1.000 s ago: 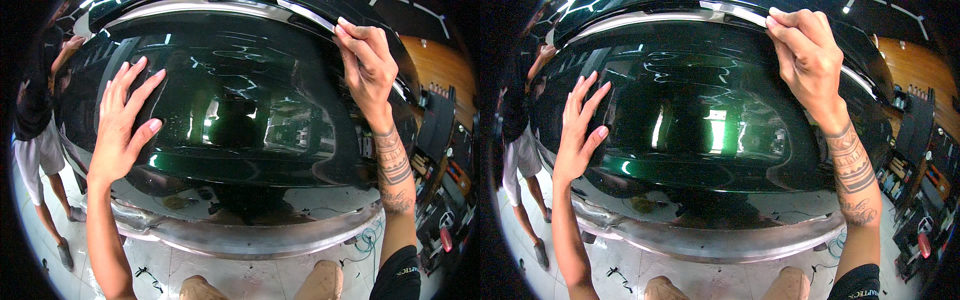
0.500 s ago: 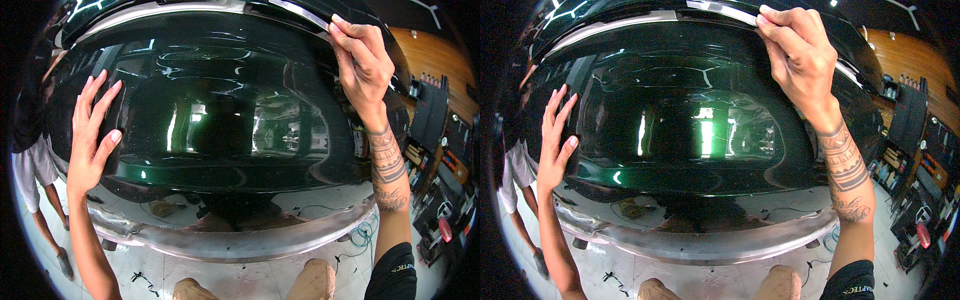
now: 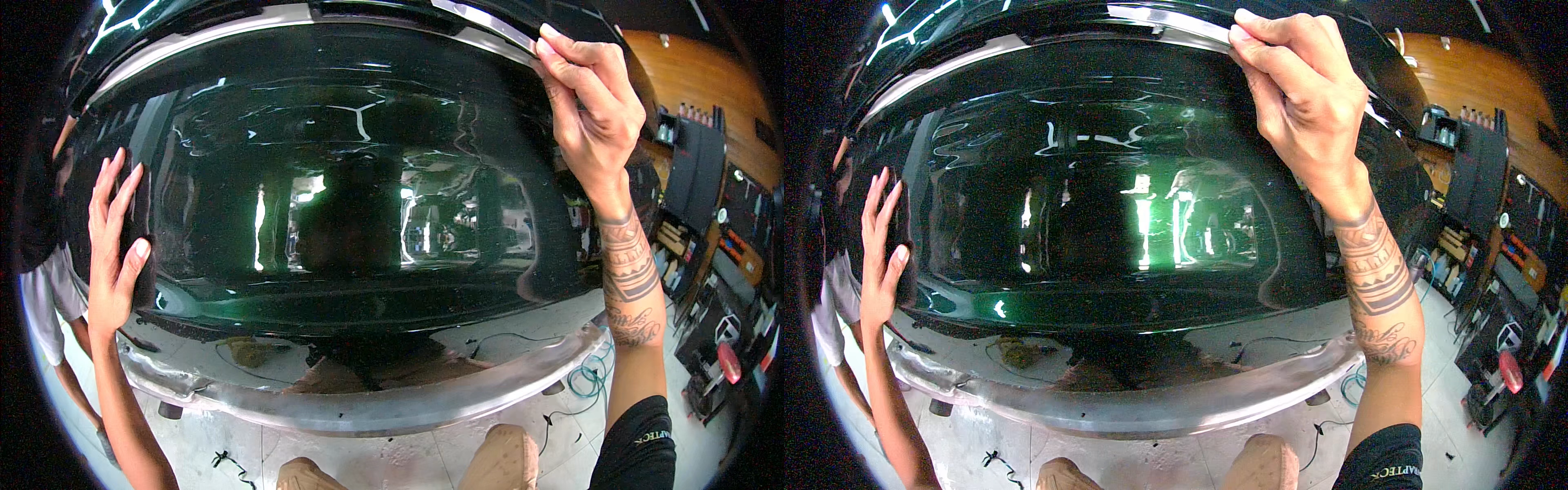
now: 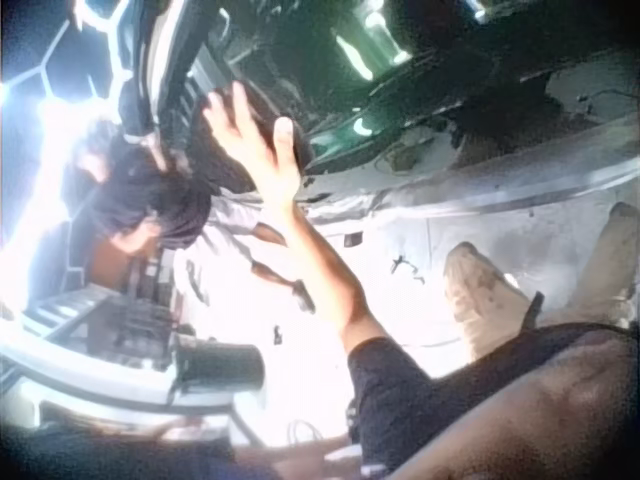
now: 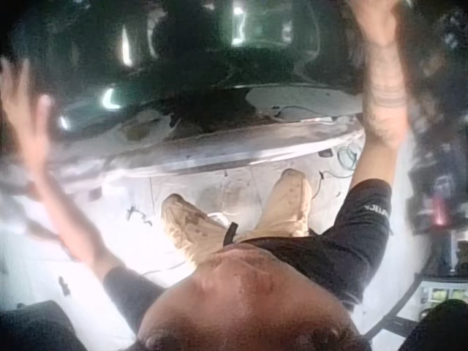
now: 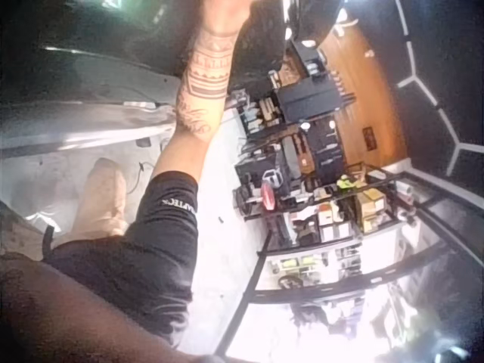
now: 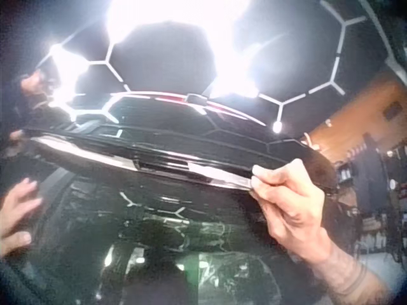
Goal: The person applies a dark vinyl wrap to a car bumper, smoothing it with a yellow squeegee, trimming edges with a knife, and peeling away excess material. The bumper is handled and repositioned during the process.
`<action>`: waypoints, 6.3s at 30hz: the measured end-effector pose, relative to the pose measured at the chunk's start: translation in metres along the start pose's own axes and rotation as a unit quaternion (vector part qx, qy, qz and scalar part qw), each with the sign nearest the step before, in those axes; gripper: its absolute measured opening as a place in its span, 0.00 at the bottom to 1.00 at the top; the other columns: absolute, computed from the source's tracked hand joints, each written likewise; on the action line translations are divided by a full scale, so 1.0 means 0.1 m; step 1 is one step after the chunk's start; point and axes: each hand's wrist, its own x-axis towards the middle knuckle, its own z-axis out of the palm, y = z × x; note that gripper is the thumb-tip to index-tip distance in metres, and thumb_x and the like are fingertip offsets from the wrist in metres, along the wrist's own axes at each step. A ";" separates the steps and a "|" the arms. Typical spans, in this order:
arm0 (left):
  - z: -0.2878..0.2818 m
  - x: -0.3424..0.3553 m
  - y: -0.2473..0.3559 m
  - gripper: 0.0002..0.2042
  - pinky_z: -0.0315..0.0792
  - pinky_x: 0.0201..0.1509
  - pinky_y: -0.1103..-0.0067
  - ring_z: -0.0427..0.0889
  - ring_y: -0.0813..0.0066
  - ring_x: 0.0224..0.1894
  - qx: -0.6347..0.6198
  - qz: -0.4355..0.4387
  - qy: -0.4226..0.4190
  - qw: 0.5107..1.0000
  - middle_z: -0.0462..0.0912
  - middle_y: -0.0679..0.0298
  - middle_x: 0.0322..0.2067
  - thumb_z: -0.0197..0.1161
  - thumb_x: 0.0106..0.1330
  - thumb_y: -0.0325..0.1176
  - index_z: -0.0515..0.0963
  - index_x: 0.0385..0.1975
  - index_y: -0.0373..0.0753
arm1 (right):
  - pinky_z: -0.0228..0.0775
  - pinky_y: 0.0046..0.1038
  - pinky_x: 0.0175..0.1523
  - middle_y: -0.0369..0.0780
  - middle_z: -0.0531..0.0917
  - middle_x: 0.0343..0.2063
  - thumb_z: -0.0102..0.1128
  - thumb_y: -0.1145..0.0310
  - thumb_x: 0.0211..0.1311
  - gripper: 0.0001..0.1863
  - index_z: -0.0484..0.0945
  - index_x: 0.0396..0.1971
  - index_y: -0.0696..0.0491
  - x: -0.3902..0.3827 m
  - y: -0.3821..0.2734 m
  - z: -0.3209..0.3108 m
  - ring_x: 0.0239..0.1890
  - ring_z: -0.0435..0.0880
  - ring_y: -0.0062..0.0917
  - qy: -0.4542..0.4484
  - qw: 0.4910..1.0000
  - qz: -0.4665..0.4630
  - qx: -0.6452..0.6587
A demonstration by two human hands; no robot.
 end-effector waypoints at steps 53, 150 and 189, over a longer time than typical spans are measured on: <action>0.13 -0.08 0.14 0.29 0.33 0.77 0.68 0.41 0.64 0.76 -0.030 -0.137 0.007 0.990 0.47 0.57 0.74 0.39 0.76 0.47 0.51 0.72 0.39 | 0.75 0.21 0.44 0.44 0.86 0.40 0.72 0.83 0.48 0.12 0.85 0.36 0.60 -1.19 1.25 -0.83 0.36 0.83 0.25 0.018 0.998 0.037 0.040; 0.77 2.51 5.10 0.16 0.83 0.43 0.74 0.82 0.65 0.48 -0.817 -0.272 0.092 0.500 0.75 0.55 0.52 0.49 0.73 0.27 0.66 0.58 0.28 | 0.67 0.26 0.40 0.35 0.86 0.35 0.72 0.76 0.48 0.09 0.86 0.33 0.52 -2.17 1.90 -1.40 0.32 0.78 0.26 0.054 0.973 0.223 0.021; 0.94 2.52 5.12 0.14 0.81 0.27 0.71 0.84 0.63 0.32 -0.861 -0.230 0.050 0.451 0.79 0.51 0.39 0.47 0.75 0.30 0.58 0.57 0.40 | 0.66 0.25 0.40 0.35 0.86 0.34 0.71 0.79 0.48 0.10 0.84 0.32 0.53 -2.20 1.91 -1.38 0.32 0.77 0.27 0.059 0.978 0.198 0.016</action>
